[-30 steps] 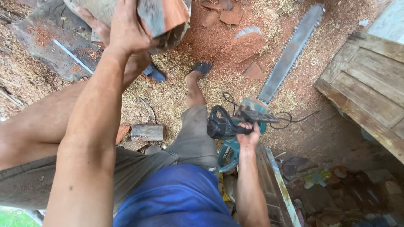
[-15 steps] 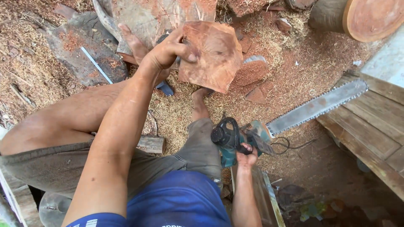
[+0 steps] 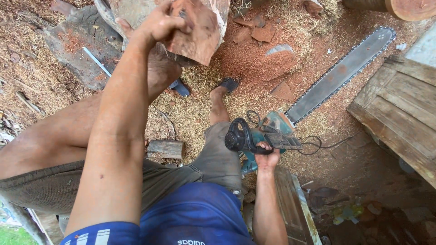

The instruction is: Cutting and measuring wood pieces using a hand-held chainsaw and a metal ruler.

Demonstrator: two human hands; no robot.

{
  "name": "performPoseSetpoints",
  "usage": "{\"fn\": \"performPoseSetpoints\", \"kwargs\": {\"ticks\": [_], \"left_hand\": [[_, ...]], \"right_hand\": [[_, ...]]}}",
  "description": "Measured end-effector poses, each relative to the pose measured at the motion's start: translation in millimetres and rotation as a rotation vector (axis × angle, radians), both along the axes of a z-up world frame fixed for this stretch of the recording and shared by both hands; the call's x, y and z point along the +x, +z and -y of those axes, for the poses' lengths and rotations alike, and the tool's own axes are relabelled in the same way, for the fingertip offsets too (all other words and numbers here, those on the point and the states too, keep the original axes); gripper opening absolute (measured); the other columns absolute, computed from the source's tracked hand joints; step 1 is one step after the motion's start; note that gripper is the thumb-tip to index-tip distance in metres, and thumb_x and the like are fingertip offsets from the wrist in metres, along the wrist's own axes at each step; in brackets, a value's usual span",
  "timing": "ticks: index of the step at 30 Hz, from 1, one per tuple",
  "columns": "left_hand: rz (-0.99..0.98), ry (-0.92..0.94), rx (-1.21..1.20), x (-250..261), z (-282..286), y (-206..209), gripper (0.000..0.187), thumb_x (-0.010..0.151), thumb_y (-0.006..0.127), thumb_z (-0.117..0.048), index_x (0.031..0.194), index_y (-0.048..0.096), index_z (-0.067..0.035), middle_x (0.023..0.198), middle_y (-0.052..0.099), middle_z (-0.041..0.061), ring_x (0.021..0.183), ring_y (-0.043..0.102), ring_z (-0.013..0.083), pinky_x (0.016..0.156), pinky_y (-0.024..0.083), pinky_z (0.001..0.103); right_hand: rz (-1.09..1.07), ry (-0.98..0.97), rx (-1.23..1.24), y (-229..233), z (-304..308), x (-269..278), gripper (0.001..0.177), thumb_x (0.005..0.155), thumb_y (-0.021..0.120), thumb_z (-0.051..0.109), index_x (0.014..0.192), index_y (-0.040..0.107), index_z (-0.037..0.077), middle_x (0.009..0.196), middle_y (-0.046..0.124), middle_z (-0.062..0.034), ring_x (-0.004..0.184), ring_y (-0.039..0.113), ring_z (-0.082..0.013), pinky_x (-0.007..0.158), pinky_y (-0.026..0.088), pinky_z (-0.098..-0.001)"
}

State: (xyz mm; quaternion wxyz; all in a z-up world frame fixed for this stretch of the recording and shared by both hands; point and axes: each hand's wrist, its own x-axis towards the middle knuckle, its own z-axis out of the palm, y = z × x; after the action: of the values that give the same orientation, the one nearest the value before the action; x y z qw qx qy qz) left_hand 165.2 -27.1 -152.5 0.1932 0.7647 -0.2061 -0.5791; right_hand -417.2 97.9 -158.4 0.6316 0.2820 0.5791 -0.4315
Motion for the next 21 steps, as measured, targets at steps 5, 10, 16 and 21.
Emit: {"fn": "performPoseSetpoints", "kwargs": {"ticks": [5,10,16,21], "left_hand": [[-0.107,0.332,-0.081,16,-20,16,0.08,0.07,0.074,-0.019,0.145,0.052,-0.005,0.11,0.073,0.018,0.091,0.065,0.0306,0.074,0.046,0.046],[0.066,0.164,-0.309,17,-17,-11,0.074,0.072,0.083,-0.023,0.138,0.057,-0.001,0.109,0.073,0.014,0.097,0.074,0.0253,0.083,0.061,0.04],[0.375,-0.505,0.115,-6,64,48,0.052,0.086,0.073,-0.047,0.116,0.074,-0.004,0.092,0.073,0.014,0.076,0.07,0.0226,0.071,0.057,0.039],[0.593,-0.742,0.188,-44,96,62,0.058,0.089,0.069,-0.049,0.125,0.064,-0.004,0.087,0.07,0.018,0.068,0.068,0.0289,0.059,0.058,0.045]], "right_hand": [[0.04,-0.07,0.064,-19,1,-17,0.042,0.11,0.04,0.038,0.082,0.05,0.009,0.064,0.045,0.0008,0.057,0.046,-0.0127,0.059,0.048,-0.0319],[0.082,-0.073,0.059,-31,2,-37,0.043,0.109,0.035,0.036,0.078,0.045,0.01,0.063,0.043,-0.0004,0.058,0.045,-0.0144,0.061,0.048,-0.0335],[0.091,-0.097,0.053,-32,0,-40,0.045,0.108,0.033,0.038,0.076,0.044,0.009,0.063,0.043,-0.0014,0.059,0.045,-0.0155,0.063,0.048,-0.0338],[0.114,-0.136,0.055,-37,-10,-27,0.044,0.108,0.032,0.037,0.076,0.043,0.01,0.063,0.042,-0.0017,0.061,0.045,-0.0162,0.064,0.048,-0.0344]]}}
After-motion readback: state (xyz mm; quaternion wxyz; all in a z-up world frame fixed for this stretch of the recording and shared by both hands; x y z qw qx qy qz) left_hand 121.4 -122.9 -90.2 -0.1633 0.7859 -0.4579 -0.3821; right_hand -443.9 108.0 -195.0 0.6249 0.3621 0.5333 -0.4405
